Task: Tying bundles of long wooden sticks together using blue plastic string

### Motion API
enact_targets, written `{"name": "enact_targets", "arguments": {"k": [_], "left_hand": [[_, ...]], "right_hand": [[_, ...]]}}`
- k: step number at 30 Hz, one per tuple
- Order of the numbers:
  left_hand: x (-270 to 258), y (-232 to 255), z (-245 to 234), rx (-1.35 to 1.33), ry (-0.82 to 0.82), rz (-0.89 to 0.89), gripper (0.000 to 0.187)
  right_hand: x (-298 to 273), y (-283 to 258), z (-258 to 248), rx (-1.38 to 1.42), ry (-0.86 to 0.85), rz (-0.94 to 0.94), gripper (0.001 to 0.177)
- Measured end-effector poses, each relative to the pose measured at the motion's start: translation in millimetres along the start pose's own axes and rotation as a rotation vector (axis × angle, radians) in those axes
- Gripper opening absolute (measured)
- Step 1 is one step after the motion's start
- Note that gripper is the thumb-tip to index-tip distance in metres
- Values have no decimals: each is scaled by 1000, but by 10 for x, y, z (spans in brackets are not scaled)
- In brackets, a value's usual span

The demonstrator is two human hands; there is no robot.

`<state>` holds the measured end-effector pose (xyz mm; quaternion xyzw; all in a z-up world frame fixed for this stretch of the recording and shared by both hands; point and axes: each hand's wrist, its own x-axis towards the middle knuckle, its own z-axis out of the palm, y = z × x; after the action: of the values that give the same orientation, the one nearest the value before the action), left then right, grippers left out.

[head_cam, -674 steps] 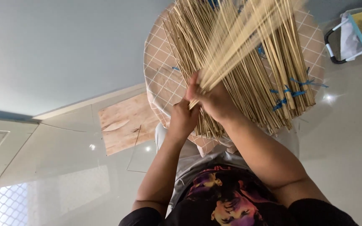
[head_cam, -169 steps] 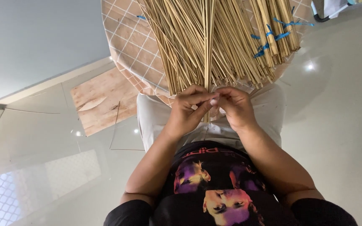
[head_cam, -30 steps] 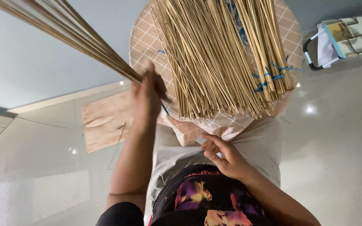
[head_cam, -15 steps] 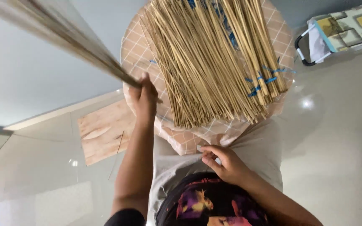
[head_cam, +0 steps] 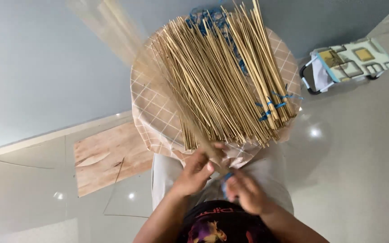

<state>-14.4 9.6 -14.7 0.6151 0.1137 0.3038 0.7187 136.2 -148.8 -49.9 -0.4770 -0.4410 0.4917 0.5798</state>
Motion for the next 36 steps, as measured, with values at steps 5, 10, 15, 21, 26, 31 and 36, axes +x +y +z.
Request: {"name": "enact_targets", "arguments": {"k": [5, 10, 15, 21, 26, 31, 36], "left_hand": [[187, -61, -279, 446, 249, 151, 42], [525, 12, -557, 963, 609, -63, 31], [776, -200, -795, 1093, 544, -368, 61], [897, -208, -691, 1228, 467, -458, 60], [905, -349, -891, 1231, 451, -498, 42], [830, -312, -961, 1123, 448, -560, 41], [777, -209, -1131, 847, 494, -467, 38]], "right_hand": [[273, -675, -833, -429, 449, -329, 64], [624, -895, -1612, -1221, 684, 93, 40], [842, -831, -1668, -1403, 578, 345, 50], [627, -998, -1529, -1579, 501, 620, 56], [292, -1295, -1192, -1387, 543, 538, 60], [190, -1264, -930, -1372, 571, 116, 35], [308, -992, -605, -1397, 471, -68, 32]]}}
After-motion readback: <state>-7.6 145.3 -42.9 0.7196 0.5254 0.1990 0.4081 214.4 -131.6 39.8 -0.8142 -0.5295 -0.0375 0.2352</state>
